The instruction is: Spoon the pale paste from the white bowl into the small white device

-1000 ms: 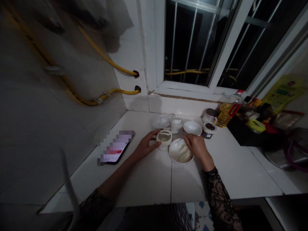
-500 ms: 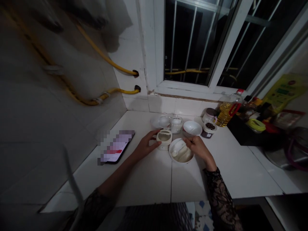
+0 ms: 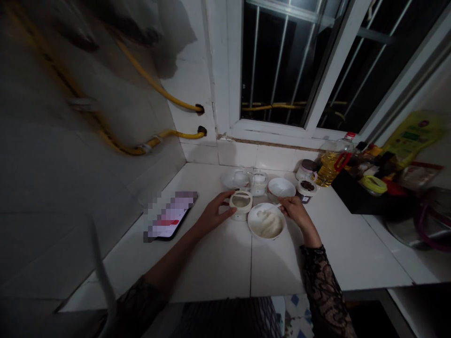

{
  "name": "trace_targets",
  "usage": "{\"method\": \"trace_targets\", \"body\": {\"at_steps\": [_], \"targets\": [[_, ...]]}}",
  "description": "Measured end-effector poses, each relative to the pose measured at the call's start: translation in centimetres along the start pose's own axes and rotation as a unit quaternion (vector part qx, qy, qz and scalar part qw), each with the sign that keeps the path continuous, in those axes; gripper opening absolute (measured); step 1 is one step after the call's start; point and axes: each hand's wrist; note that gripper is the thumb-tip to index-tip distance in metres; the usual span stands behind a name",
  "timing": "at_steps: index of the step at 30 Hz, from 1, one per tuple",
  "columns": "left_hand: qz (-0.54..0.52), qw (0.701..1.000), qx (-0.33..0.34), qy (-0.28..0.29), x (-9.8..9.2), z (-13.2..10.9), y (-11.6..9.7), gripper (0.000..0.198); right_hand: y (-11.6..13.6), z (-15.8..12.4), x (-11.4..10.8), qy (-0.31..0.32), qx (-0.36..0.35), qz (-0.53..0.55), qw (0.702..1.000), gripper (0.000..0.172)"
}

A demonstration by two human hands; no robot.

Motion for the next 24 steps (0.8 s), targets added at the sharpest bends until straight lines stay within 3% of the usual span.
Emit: {"method": "trace_targets", "body": {"at_steps": [9, 13, 16, 19, 22, 24], "targets": [[0.005, 1.000, 0.001, 0.000, 0.0, 0.1, -0.1, 0.049, 0.6, 0.1, 0.8, -0.044, -0.013, 0.051, 0.998, 0.055], [0.008, 1.000, 0.010, 0.000, 0.0, 0.1, 0.0, 0.049, 1.7, -0.2, 3.1, -0.131, -0.105, 0.028, 0.985, 0.059], [0.007, 1.000, 0.011, -0.001, 0.0, 0.1, 0.1, 0.048, 2.2, -0.9, 5.2, -0.212, -0.259, -0.089, 0.938, 0.056], [0.003, 1.000, 0.013, 0.000, 0.0, 0.1, 0.1, 0.049, 2.4, -1.5, 6.4, -0.227, -0.408, -0.255, 0.847, 0.051], [0.000, 1.000, 0.010, 0.002, 0.0, 0.0, -0.1, 0.050, 2.4, -1.8, 6.0, -0.247, -0.467, -0.330, 0.782, 0.048], [0.000, 1.000, 0.008, 0.002, 0.0, 0.0, -0.1, 0.049, 2.4, -1.9, 4.9, -0.272, -0.457, -0.319, 0.784, 0.046]]}}
Point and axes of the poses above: each hand's wrist, its own z-axis towards the middle knuckle, its own x-axis out of the palm, y = z × x, and after that the axes turned 6 degrees about x, right-handed
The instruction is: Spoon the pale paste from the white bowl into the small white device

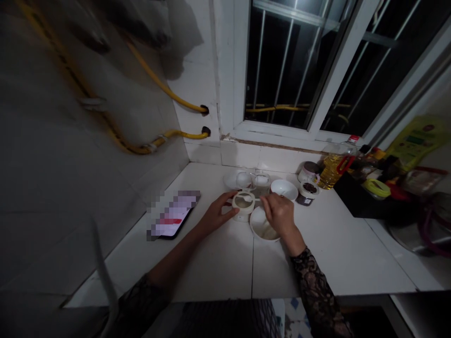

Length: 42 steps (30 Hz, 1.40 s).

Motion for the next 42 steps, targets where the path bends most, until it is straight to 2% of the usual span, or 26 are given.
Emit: {"method": "trace_targets", "body": {"at_steps": [2, 6, 10, 16, 21, 31, 37, 42], "targets": [[0.003, 1.000, 0.000, 0.000, 0.0, 0.0, 0.0, 0.049, -1.2, 0.1, -1.1, 0.000, 0.052, 0.018, 0.998, 0.047], [0.013, 1.000, -0.003, -0.005, 0.1, 0.0, 0.0, 0.049, -3.9, -0.2, -3.2, 0.107, 0.126, 0.037, 0.986, 0.053], [0.010, 1.000, -0.006, 0.000, 0.0, 0.0, -0.2, 0.048, -5.4, -0.5, -4.3, 0.194, 0.153, 0.001, 0.969, 0.054], [0.003, 1.000, -0.003, 0.000, -0.1, 0.0, -0.3, 0.049, -4.9, -0.6, -3.7, 0.238, 0.159, -0.027, 0.958, 0.046], [0.005, 1.000, 0.001, -0.003, -0.1, -0.1, -0.1, 0.048, -4.0, -0.9, -2.4, 0.330, 0.145, 0.082, 0.929, 0.047], [0.000, 1.000, -0.011, 0.002, -0.1, 0.0, -0.2, 0.049, -4.3, -1.3, -1.7, 0.358, 0.219, 0.230, 0.878, 0.053], [-0.004, 1.000, -0.013, 0.001, -0.1, 0.0, -0.4, 0.049, -4.6, -1.4, -1.9, 0.345, 0.245, 0.272, 0.864, 0.053], [-0.002, 1.000, -0.017, 0.003, -0.1, 0.0, -0.4, 0.051, -5.0, -1.3, -2.0, 0.329, 0.285, 0.264, 0.860, 0.057]]}}
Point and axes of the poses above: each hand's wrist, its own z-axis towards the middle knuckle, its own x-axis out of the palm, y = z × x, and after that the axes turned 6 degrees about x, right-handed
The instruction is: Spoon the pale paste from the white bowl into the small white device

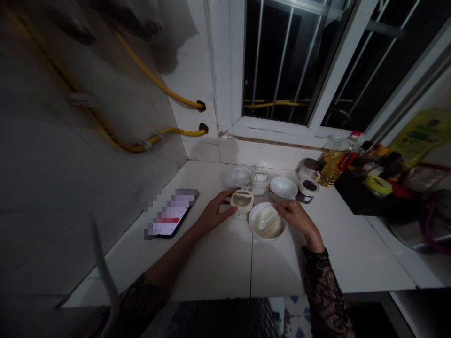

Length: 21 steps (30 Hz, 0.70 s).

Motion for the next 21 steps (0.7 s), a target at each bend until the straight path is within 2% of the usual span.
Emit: {"method": "trace_targets", "body": {"at_steps": [10, 21], "targets": [[0.008, 1.000, 0.005, -0.006, 0.09, -0.01, 0.29, 0.049, -0.24, 0.61, -0.20, -0.027, 0.035, 0.062, 0.997, 0.060], [0.004, 1.000, 0.006, -0.007, 0.16, 0.02, 0.39, 0.050, -0.27, 0.94, -0.12, -0.027, 0.094, 0.107, 0.989, 0.059]]}}
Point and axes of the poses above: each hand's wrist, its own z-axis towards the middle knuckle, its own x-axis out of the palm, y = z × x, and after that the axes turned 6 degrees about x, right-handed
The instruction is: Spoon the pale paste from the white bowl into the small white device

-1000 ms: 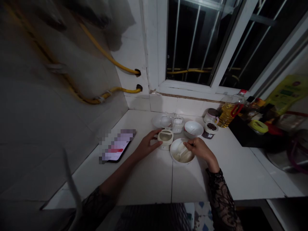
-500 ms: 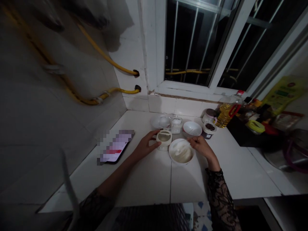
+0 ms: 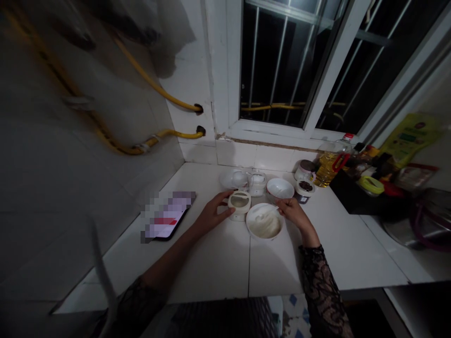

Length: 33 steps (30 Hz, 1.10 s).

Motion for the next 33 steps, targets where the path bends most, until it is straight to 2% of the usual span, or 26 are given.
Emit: {"method": "trace_targets", "body": {"at_steps": [4, 14, 19, 22, 25, 27, 29, 31, 33], "targets": [[0.000, 1.000, 0.003, 0.001, 0.0, 0.0, -0.1, 0.049, -0.2, 0.3, 0.0, 0.000, 0.027, 0.033, 0.999, 0.060], [0.003, 1.000, 0.004, -0.003, 0.1, 0.1, 0.2, 0.049, -0.9, 0.8, -0.1, -0.007, 0.030, 0.076, 0.997, 0.055], [0.005, 1.000, 0.006, 0.000, 0.0, 0.1, 0.1, 0.049, 0.2, 1.1, 0.6, -0.039, 0.033, 0.115, 0.992, 0.056], [0.005, 1.000, 0.005, 0.004, 0.0, 0.1, 0.1, 0.050, 1.5, 1.2, 1.5, -0.065, 0.010, 0.123, 0.990, 0.057], [-0.002, 1.000, 0.007, 0.005, 0.0, 0.1, 0.0, 0.049, 2.6, 0.9, 3.1, -0.131, -0.060, 0.079, 0.986, 0.058], [-0.006, 1.000, 0.006, 0.002, 0.0, 0.1, -0.1, 0.049, 3.0, 0.5, 4.3, -0.200, -0.142, 0.008, 0.969, 0.056], [-0.009, 1.000, 0.004, 0.003, 0.0, 0.1, -0.2, 0.049, 3.1, 0.0, 5.4, -0.240, -0.247, -0.111, 0.932, 0.054], [-0.010, 1.000, 0.003, 0.007, 0.0, 0.1, -0.3, 0.049, 3.2, -0.5, 6.2, -0.239, -0.341, -0.239, 0.877, 0.051], [-0.010, 1.000, 0.005, 0.009, 0.0, 0.1, -0.2, 0.050, 3.2, -0.8, 6.3, -0.234, -0.400, -0.320, 0.826, 0.048]]}}
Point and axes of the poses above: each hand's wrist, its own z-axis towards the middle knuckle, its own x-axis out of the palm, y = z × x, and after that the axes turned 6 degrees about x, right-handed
